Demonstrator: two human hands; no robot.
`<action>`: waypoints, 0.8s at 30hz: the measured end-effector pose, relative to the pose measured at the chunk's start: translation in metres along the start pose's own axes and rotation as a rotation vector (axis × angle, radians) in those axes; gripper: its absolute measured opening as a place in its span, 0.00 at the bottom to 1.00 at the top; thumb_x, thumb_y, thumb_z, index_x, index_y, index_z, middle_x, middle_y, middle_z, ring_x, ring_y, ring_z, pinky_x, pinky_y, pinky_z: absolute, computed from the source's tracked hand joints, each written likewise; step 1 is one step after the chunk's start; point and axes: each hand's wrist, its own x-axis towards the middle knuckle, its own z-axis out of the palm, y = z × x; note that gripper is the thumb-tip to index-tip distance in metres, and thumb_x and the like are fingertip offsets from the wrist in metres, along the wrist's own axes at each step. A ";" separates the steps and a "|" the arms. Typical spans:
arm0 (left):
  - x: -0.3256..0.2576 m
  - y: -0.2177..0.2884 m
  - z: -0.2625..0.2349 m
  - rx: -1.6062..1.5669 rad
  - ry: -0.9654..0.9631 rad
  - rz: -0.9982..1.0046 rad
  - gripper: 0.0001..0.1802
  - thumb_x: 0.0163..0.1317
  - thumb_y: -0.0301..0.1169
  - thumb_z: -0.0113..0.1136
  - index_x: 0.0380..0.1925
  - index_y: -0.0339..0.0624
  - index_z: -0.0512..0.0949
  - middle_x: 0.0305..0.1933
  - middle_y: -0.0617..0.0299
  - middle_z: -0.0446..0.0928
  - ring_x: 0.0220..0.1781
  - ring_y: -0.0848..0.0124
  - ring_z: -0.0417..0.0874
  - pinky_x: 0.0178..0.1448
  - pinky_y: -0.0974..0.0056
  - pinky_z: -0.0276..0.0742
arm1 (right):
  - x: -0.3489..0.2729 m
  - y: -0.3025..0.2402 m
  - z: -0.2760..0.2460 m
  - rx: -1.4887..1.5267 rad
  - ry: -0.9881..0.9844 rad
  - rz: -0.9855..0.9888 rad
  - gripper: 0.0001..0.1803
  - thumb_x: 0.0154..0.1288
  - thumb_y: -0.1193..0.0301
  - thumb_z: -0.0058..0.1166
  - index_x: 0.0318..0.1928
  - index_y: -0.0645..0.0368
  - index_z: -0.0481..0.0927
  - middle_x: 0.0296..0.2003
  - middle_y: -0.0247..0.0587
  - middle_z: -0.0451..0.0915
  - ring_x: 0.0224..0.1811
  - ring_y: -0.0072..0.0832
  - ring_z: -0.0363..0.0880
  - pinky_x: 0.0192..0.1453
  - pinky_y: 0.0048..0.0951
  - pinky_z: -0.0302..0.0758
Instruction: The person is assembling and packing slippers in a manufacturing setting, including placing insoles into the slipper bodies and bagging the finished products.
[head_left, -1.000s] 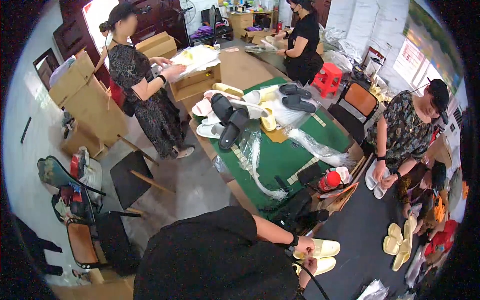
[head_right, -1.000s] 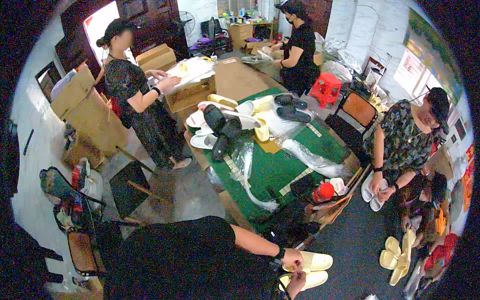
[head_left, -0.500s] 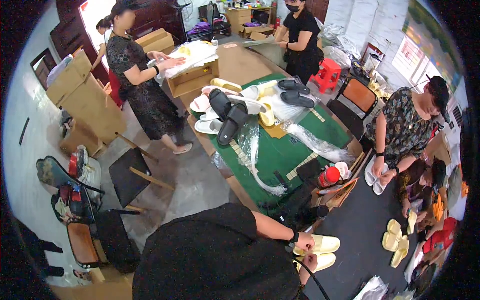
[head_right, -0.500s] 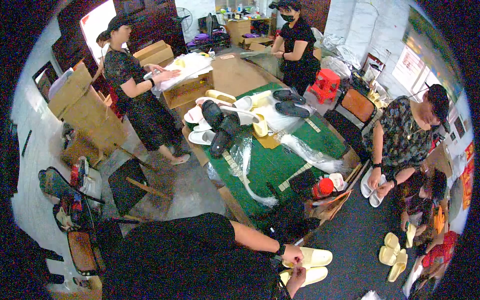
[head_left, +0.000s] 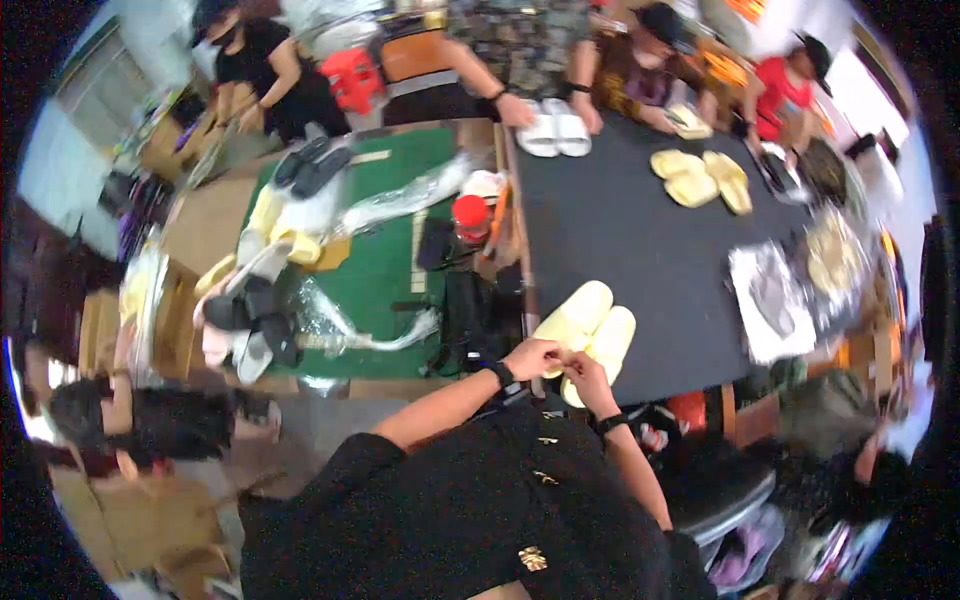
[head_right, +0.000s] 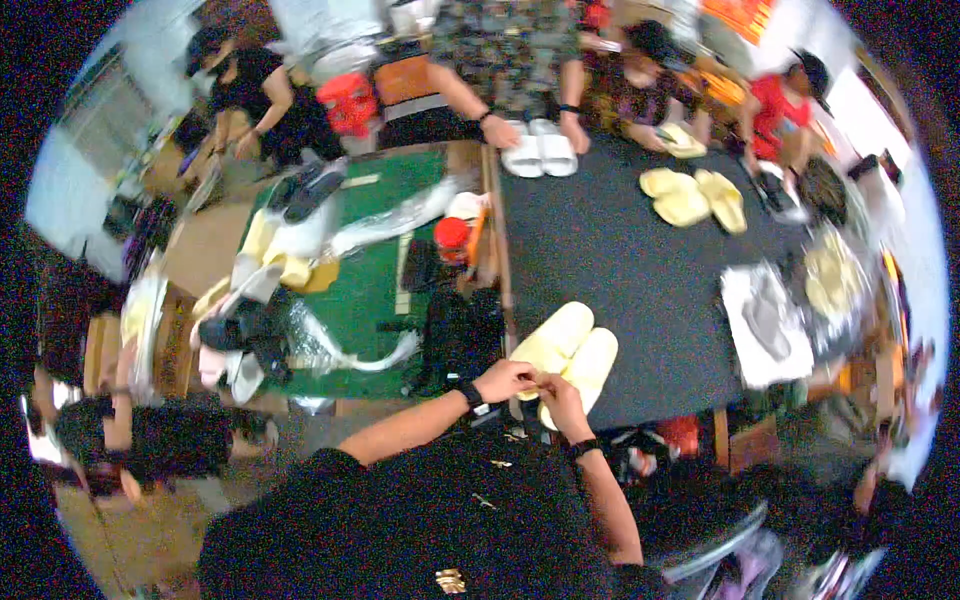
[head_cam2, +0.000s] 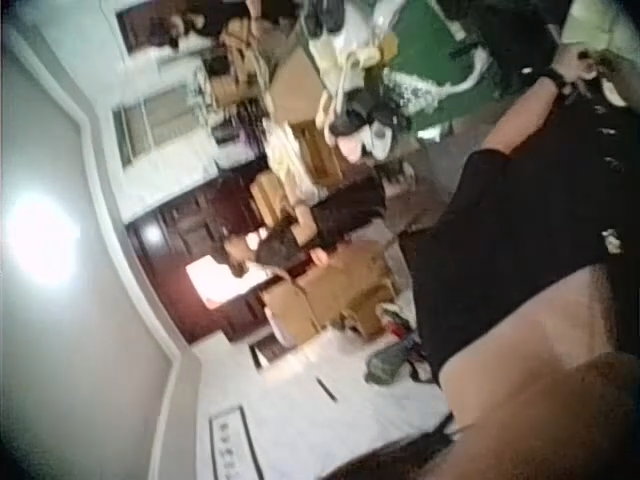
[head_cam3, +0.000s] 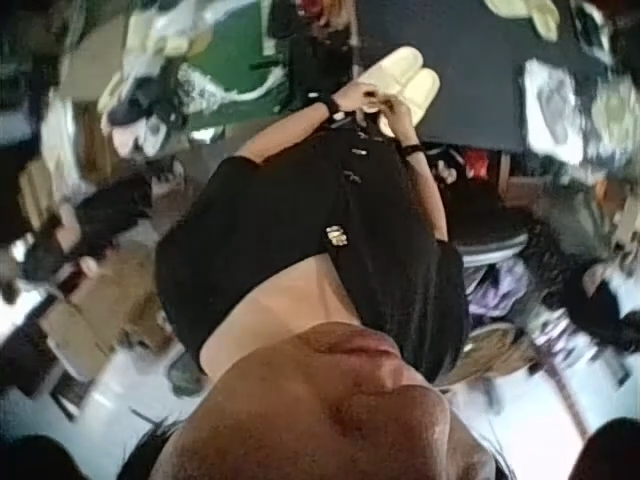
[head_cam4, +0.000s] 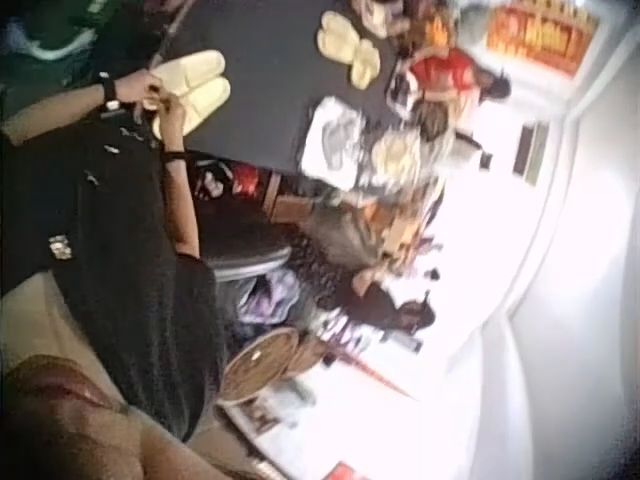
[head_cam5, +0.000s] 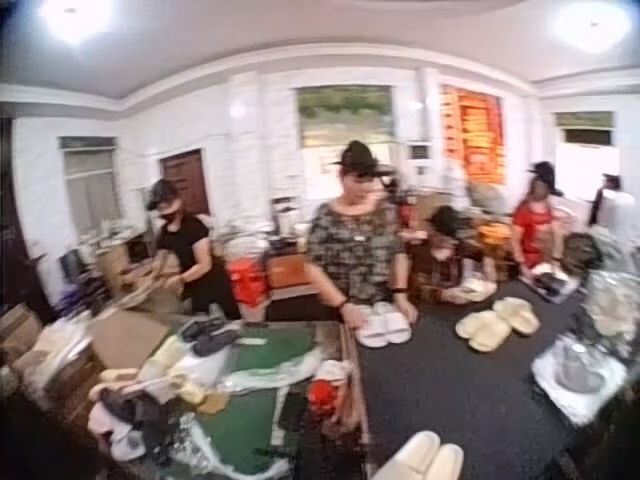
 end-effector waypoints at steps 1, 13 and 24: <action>0.001 -0.004 0.001 -0.038 0.008 -0.004 0.08 0.57 0.29 0.60 0.35 0.37 0.77 0.29 0.54 0.79 0.31 0.68 0.81 0.39 0.66 0.76 | 0.001 0.008 0.003 0.007 -0.011 0.028 0.07 0.59 0.75 0.55 0.37 0.64 0.76 0.26 0.42 0.79 0.27 0.24 0.75 0.33 0.26 0.72; 0.002 0.007 0.009 -0.041 0.016 -0.131 0.10 0.59 0.30 0.60 0.36 0.35 0.77 0.31 0.58 0.81 0.33 0.73 0.80 0.39 0.67 0.75 | -0.025 0.007 -0.009 -0.013 0.129 0.063 0.06 0.58 0.72 0.53 0.33 0.63 0.75 0.23 0.48 0.79 0.26 0.40 0.80 0.32 0.35 0.74; 0.009 0.008 0.005 -0.044 0.018 -0.062 0.08 0.56 0.27 0.61 0.34 0.35 0.77 0.29 0.56 0.79 0.31 0.71 0.80 0.39 0.67 0.74 | -0.018 0.003 -0.012 0.003 0.085 0.117 0.06 0.59 0.72 0.52 0.35 0.61 0.75 0.22 0.44 0.79 0.25 0.33 0.81 0.31 0.31 0.75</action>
